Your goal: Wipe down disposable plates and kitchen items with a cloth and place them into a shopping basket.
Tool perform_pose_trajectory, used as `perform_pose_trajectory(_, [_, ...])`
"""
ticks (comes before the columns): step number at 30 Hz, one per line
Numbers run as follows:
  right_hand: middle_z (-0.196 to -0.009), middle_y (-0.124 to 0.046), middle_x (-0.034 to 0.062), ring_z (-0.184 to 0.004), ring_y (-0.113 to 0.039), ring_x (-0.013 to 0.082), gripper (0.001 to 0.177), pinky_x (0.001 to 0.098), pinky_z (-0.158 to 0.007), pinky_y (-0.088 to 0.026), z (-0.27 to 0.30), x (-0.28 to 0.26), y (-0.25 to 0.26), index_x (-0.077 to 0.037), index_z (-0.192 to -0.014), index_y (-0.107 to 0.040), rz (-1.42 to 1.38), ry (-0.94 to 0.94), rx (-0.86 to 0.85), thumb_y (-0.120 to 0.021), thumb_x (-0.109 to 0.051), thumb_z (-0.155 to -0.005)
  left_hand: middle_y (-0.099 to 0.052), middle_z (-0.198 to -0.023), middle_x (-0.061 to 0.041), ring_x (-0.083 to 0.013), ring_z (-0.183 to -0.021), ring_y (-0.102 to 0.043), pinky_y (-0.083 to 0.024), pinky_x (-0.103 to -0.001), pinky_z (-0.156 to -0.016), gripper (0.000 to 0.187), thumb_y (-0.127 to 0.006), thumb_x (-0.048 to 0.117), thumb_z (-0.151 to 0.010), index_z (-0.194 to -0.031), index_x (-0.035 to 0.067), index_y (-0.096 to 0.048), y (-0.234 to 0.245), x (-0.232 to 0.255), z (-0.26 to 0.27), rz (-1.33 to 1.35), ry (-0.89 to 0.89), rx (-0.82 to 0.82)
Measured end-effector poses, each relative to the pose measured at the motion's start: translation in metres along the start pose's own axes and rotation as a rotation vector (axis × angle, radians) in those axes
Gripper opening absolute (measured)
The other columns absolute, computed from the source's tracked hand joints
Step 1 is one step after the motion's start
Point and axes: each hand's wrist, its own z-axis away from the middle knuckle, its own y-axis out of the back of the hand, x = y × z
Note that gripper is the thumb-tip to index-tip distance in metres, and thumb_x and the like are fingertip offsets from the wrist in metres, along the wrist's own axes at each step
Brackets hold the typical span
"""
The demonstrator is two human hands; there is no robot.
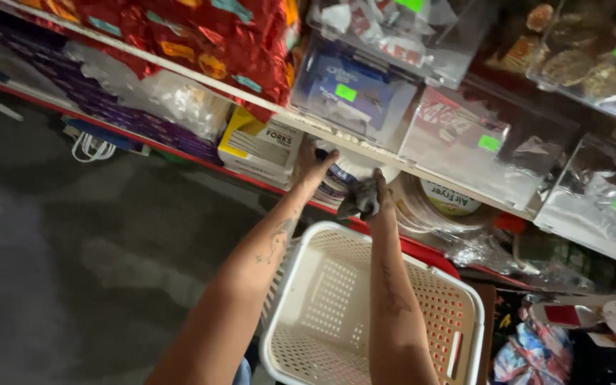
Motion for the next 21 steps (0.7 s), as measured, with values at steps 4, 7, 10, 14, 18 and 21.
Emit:
perform_pose_trajectory(4, [-0.091, -0.057, -0.0040, -0.077, -0.058, 0.0051, 0.037, 0.0189, -0.068, -0.042, 0.038, -0.016, 0.002, -0.010, -0.099, -0.055, -0.588, -0.302, -0.247, -0.081, -0.032, -0.086, -0.051, -0.127, -0.027, -0.0465, -0.124, -0.054, -0.046, -0.053, -0.105, 0.083, -0.089, 0.045, -0.071, -0.129, 0.002, -0.049, 0.013, 0.028, 0.020, 0.134, -0.120, 0.040])
perform_pose_trajectory(7, [-0.063, -0.050, -0.0224, -0.048, -0.048, -0.0158, 0.032, 0.0006, -0.033, -0.028, 0.025, -0.014, 0.016, -0.020, -0.081, -0.044, -1.197, -0.730, -0.663, -0.073, -0.016, -0.094, -0.057, -0.105, -0.023, -0.0462, -0.109, -0.061, -0.050, -0.052, -0.095, 0.057, -0.087, 0.036, -0.073, -0.107, 0.001, -0.058, 0.002, 0.018, 0.013, 0.076, -0.166, 0.050])
perform_pose_trajectory(10, [-0.064, -0.060, -0.0086, -0.049, -0.055, -0.0030, 0.028, 0.0122, -0.038, -0.037, -0.008, 0.011, 0.028, -0.012, -0.078, -0.052, -0.900, -0.437, -0.504, -0.077, -0.018, -0.089, -0.054, -0.119, -0.027, -0.0458, -0.119, -0.057, -0.046, -0.052, -0.100, 0.066, -0.083, 0.034, -0.073, -0.121, -0.002, -0.056, 0.031, 0.062, 0.035, 0.107, -0.076, 0.020])
perform_pose_trajectory(14, [-0.062, -0.064, -0.0011, -0.054, -0.061, 0.0072, 0.033, 0.0159, -0.054, -0.042, 0.140, -0.049, -0.034, -0.012, -0.064, -0.060, -0.419, -0.055, -0.323, -0.076, -0.025, -0.089, -0.055, -0.136, -0.021, -0.0378, -0.122, -0.062, -0.051, -0.049, -0.097, 0.089, -0.086, 0.055, -0.071, -0.137, 0.009, -0.046, 0.022, 0.039, 0.015, 0.303, 0.217, 0.009])
perform_pose_trajectory(18, [-0.072, -0.067, 0.0050, -0.070, -0.063, 0.0180, 0.036, 0.0288, -0.071, -0.046, 0.090, -0.027, -0.027, -0.010, -0.077, -0.064, -0.338, -0.143, -0.421, -0.075, -0.041, -0.090, -0.059, -0.129, -0.024, -0.0312, -0.114, -0.066, -0.053, -0.038, -0.087, 0.109, -0.098, 0.047, -0.066, -0.140, 0.003, -0.033, 0.007, -0.003, -0.027, 0.502, 0.379, 0.110])
perform_pose_trajectory(21, [-0.158, -0.043, 0.0151, -0.154, -0.019, 0.0414, 0.091, 0.0663, -0.122, -0.001, 0.029, -0.003, -0.009, -0.009, -0.147, -0.053, -0.365, -0.221, -0.343, -0.047, -0.081, -0.091, -0.073, -0.109, -0.021, -0.0343, -0.101, -0.073, -0.060, -0.040, -0.072, 0.073, -0.091, 0.042, -0.065, -0.121, 0.001, -0.068, 0.014, 0.038, -0.012, 0.331, 0.359, 0.003])
